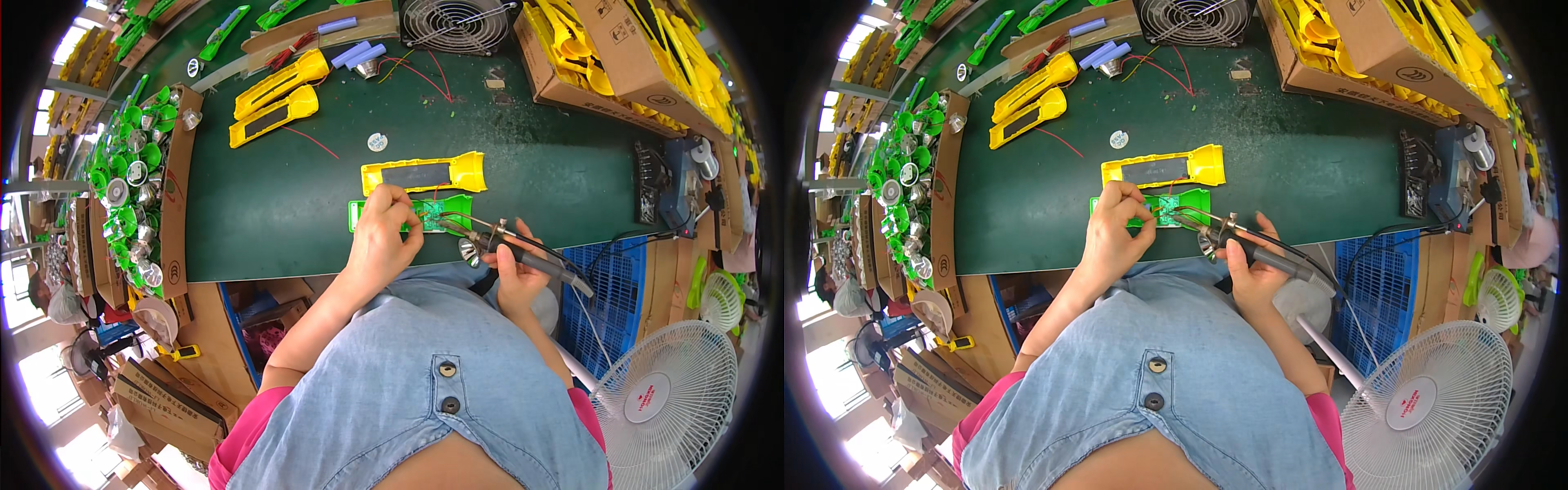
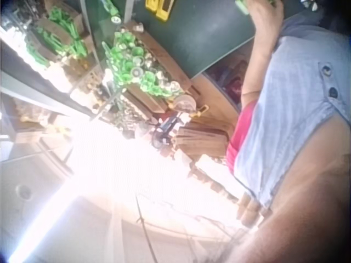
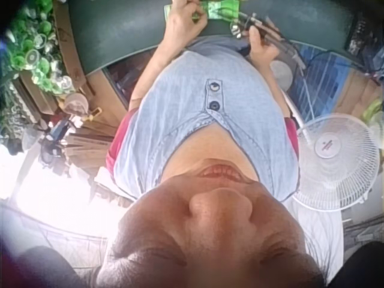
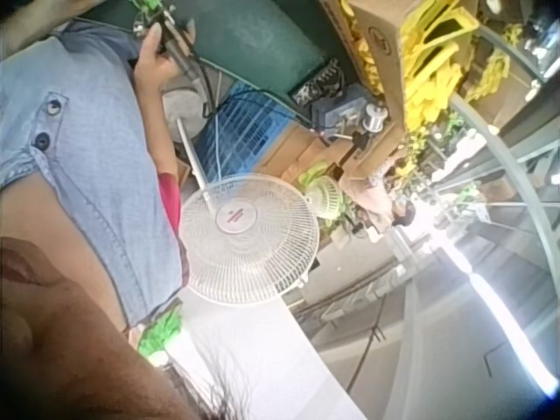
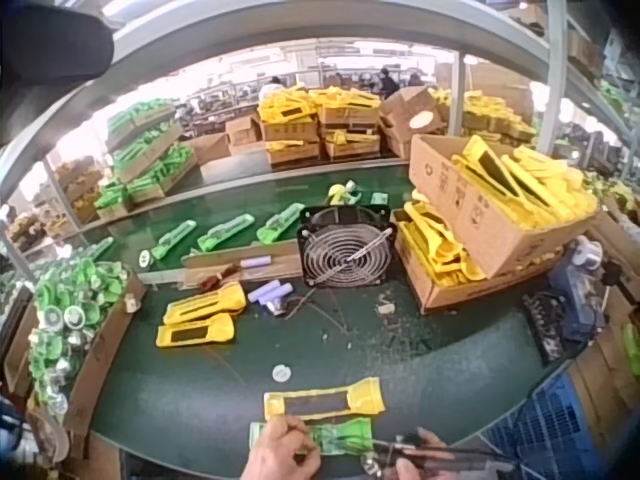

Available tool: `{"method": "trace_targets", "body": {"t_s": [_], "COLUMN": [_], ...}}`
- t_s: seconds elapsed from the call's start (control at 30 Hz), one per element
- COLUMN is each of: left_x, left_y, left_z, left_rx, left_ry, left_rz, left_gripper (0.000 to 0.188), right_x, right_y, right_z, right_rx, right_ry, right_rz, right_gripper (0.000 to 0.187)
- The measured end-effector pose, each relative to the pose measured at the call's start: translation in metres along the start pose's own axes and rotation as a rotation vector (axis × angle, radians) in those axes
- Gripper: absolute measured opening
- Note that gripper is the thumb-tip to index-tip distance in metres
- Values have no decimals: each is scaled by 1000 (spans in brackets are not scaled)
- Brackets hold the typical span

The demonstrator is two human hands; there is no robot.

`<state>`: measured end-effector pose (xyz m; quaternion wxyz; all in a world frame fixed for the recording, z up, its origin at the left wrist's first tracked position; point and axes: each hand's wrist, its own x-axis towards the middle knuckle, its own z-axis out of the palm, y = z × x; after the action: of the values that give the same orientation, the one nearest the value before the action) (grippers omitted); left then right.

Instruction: The person solders electronic components inside flashlight casings using a soldering iron, fits the parts together by hand, and places the assembled flashlights onto a conveyor belt.

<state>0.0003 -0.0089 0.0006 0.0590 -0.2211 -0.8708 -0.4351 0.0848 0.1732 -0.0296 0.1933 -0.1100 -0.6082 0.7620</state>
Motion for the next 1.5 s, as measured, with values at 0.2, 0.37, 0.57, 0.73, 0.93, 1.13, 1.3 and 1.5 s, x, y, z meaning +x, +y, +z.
{"method": "trace_targets", "body": {"t_s": [0.2, 0.37, 0.57, 0.73, 0.93, 1.13, 1.3, 1.5], "left_x": [4, 6, 4, -32, -38, -12, -12, -10], "left_y": [3, 4, 3, 14, 1, 7, 2, 3], "left_z": [-4, -4, -5, -22, -55, -47, -14, -7], "left_rx": [15, 25, -13, 86, 687, 534, 177, 266], "left_ry": [-53, -69, -55, 30, -154, 216, 64, -26], "left_rz": [-35, -46, -38, 125, -231, 108, 296, 326], "left_gripper": [12, 12, 14, 11, 14, 24, 23, 24], "right_x": [10, 7, 11, 8, 13, 17, 13, 6], "right_y": [-12, -12, -13, -15, -14, -21, -19, -16], "right_z": [1, -2, -5, -5, -3, -2, -5, -6], "right_rx": [2, -62, -205, -221, -290, -314, -336, -299], "right_ry": [60, 82, 9, -29, -98, -129, -119, -103], "right_rz": [-151, -112, -258, -194, -282, -322, -333, -246], "right_gripper": [21, 19, 18, 18, 20, 21, 19, 19]}}
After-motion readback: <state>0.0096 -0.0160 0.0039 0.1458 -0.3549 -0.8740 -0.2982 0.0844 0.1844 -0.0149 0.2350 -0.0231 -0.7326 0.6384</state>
